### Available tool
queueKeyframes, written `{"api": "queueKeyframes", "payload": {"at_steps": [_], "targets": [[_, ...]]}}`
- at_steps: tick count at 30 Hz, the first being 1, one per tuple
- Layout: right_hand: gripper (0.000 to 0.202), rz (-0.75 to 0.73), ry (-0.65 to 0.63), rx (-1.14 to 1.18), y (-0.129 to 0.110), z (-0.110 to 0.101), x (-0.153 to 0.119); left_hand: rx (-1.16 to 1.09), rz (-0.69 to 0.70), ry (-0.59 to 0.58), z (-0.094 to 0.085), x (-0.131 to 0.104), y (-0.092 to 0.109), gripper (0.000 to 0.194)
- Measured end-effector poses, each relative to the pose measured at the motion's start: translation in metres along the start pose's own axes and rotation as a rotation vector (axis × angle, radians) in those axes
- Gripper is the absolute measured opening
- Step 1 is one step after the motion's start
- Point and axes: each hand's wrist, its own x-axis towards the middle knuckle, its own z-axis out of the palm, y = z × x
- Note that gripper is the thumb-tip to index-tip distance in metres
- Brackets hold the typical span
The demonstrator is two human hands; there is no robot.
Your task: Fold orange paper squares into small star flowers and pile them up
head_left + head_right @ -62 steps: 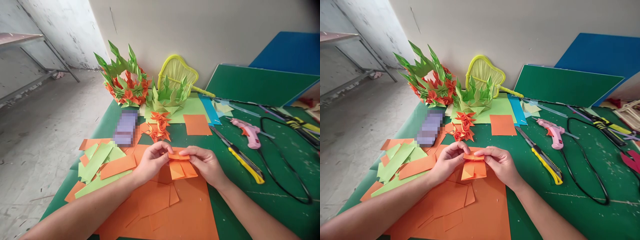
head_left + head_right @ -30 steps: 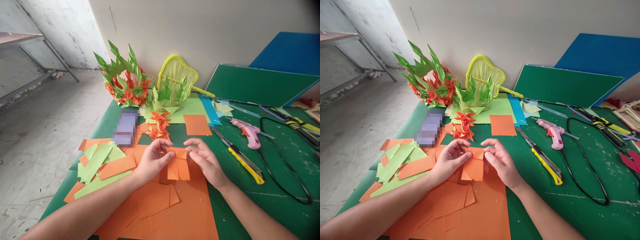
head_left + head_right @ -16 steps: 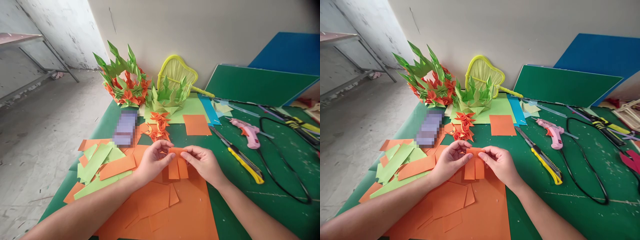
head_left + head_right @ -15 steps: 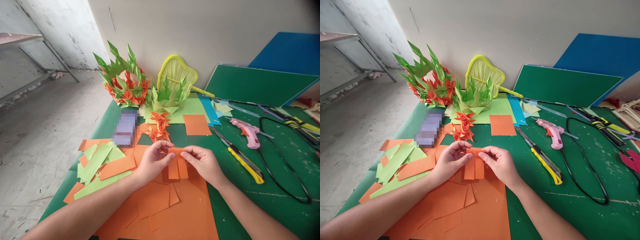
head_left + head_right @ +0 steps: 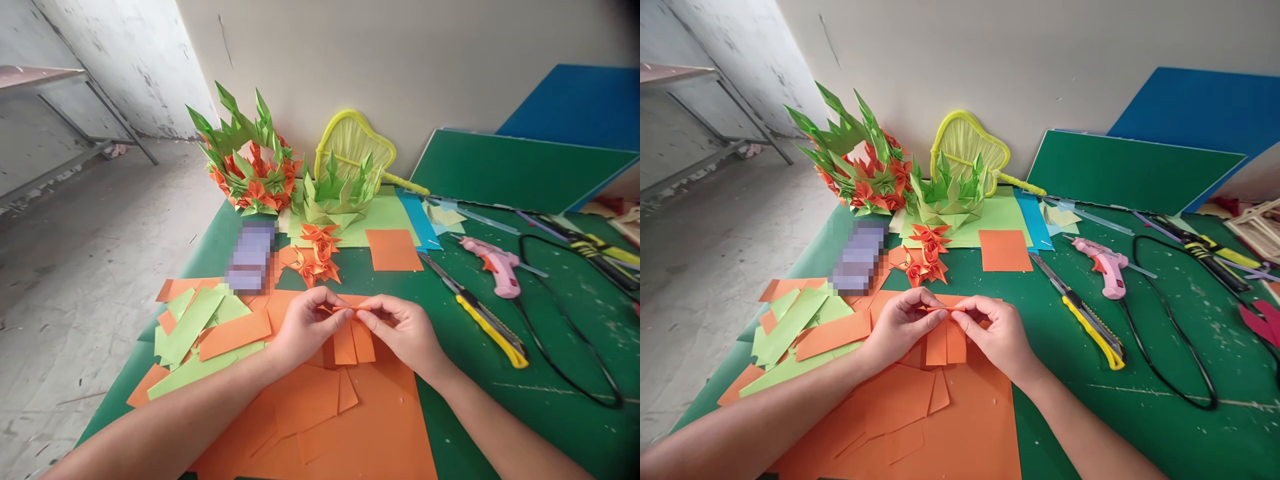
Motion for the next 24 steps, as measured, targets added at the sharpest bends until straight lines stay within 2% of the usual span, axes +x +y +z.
{"api": "queueKeyframes", "payload": {"at_steps": [8,13,19,22,24], "targets": [[0.014,-0.120,0.030,-0.086,-0.006,-0.002,-0.003,-0.010,-0.002,-0.035,0.000,0.000,0.010,0.022],[0.013,-0.102,0.088,-0.091,-0.004,-0.004,0.000,0.073,0.038,-0.053,-0.004,0.001,0.011,0.023],[0.014,-0.091,0.116,-0.096,-0.003,-0.003,0.001,0.192,0.113,0.035,-0.003,0.000,0.003,0.023],[0.016,-0.070,0.169,-0.095,-0.004,-0.005,0.001,0.128,0.082,0.036,-0.001,-0.002,0.001,0.018],[0.016,-0.037,0.181,-0.080,-0.003,-0.006,0.001,0.025,0.068,0.028,0.001,-0.002,0.001,0.025]]}}
